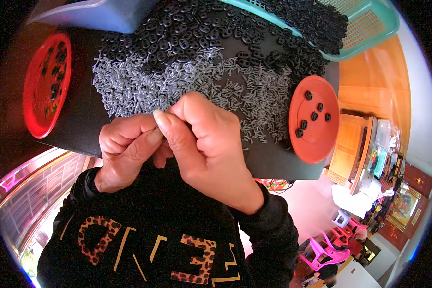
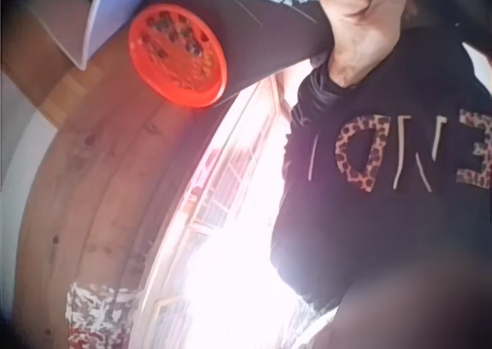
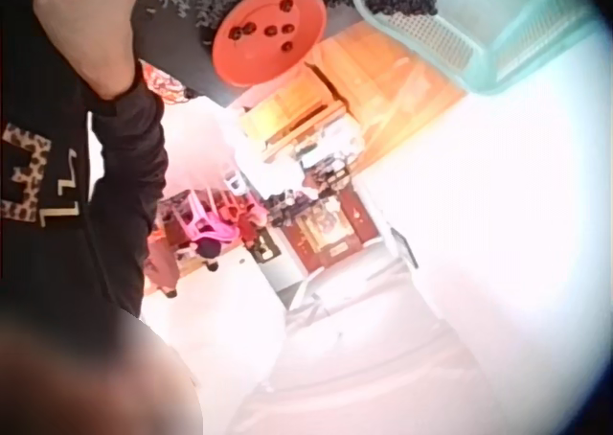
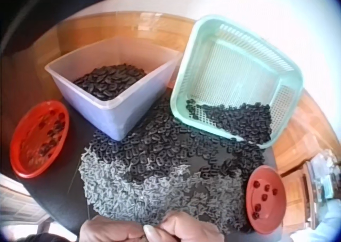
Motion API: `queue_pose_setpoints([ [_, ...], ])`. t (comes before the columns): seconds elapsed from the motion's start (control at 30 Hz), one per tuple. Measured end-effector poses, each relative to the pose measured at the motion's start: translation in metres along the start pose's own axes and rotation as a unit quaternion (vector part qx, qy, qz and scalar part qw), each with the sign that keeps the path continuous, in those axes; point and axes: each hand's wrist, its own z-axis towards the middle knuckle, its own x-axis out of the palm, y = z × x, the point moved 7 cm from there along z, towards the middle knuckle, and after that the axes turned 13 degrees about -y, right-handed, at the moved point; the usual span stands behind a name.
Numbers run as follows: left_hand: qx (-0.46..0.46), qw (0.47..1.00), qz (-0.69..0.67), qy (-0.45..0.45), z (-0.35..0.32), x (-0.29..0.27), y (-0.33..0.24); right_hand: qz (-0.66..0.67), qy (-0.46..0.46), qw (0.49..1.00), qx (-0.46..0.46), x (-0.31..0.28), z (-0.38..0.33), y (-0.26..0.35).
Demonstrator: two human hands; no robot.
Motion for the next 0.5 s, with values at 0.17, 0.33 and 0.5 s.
queue_pose_setpoints([
  [0.17, -0.020, 1.000, -0.002, 0.021, 0.005, 0.007, 0.001, -0.022, -0.018, 0.999, 0.017, -0.011, -0.005, -0.006],
  [0.33, -0.047, 0.996, 0.035, 0.070, 0.011, 0.008, -0.001, -0.198, -0.021, 0.980, -0.011, -0.048, 0.022, 0.010],
  [0.5, -0.062, 0.995, 0.013, 0.082, 0.011, 0.011, 0.001, -0.362, -0.011, 0.915, -0.177, -0.073, 0.084, -0.007],
])
